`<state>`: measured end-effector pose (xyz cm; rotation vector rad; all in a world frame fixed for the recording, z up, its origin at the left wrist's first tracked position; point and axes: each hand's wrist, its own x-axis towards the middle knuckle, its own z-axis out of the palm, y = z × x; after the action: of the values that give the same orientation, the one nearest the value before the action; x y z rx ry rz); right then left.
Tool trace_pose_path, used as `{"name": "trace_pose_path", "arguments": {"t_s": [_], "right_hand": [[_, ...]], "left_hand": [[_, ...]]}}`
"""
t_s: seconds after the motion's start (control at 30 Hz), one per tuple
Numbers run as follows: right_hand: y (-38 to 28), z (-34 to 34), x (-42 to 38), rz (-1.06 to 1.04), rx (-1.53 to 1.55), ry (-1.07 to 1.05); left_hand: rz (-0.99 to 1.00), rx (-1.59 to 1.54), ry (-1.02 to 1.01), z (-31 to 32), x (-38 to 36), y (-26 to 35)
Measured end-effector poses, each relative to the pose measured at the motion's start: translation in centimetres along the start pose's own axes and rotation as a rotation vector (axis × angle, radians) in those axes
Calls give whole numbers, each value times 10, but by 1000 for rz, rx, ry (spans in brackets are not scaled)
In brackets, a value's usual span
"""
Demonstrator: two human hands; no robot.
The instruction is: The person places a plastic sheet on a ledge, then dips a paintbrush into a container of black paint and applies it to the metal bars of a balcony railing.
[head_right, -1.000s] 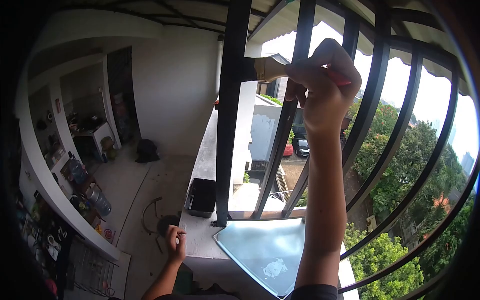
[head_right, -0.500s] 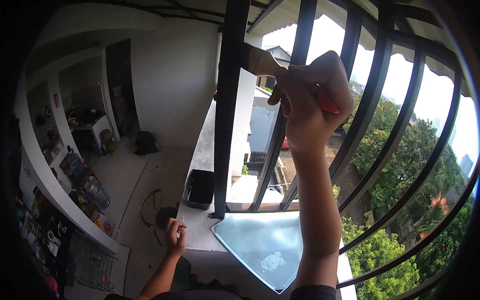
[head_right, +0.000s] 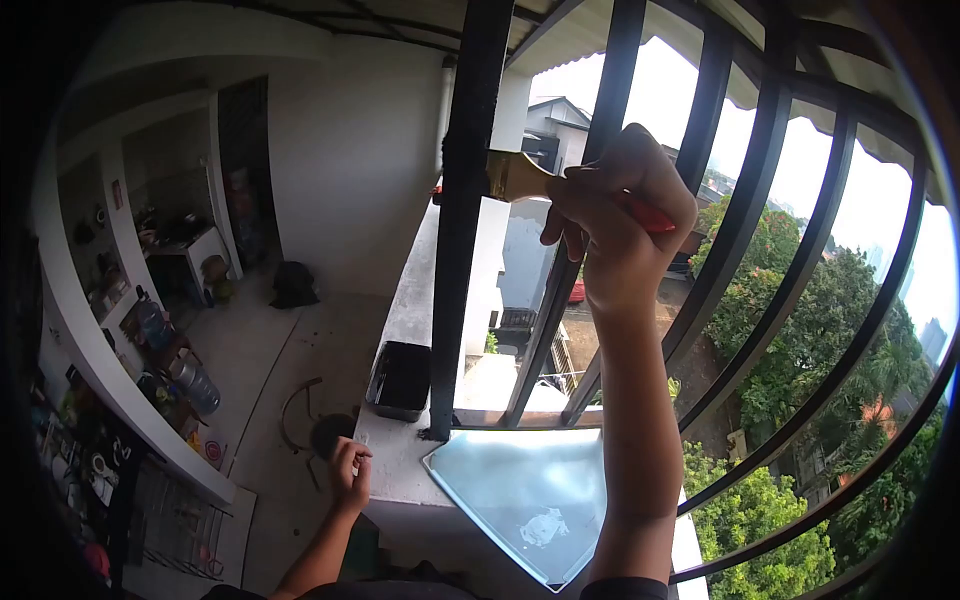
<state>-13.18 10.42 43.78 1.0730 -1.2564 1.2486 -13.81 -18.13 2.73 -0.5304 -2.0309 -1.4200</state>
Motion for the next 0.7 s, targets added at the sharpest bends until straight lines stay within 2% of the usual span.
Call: {"name": "trace_pose_path", "arguments": {"t_s": [0.07,0.13,0.27,0.4,0.5,0.6,0.63,0.7], "right_hand": [[-4,-2,-4,59,10,-84],[-10,4,-2,-69,-67,-4],[-12,28,1,-90,-11,60],[-10,21,3,-117,-223,-64],[-25,13,13,-137,-305,14],[-19,15,37,-258,-179,52],[-19,20,47,-229,-77,87],[-9,19,61,-229,-160,86]], "left_hand": [[-19,23,-6,-2,1,2],[-7,34,-15,-2,1,0],[-12,29,0,-3,0,2],[-6,22,19,-4,0,0],[-20,-7,34,-5,-1,3],[-10,-38,19,-6,1,6],[7,-29,28,-6,0,4],[33,-27,42,-6,-3,1]]}}
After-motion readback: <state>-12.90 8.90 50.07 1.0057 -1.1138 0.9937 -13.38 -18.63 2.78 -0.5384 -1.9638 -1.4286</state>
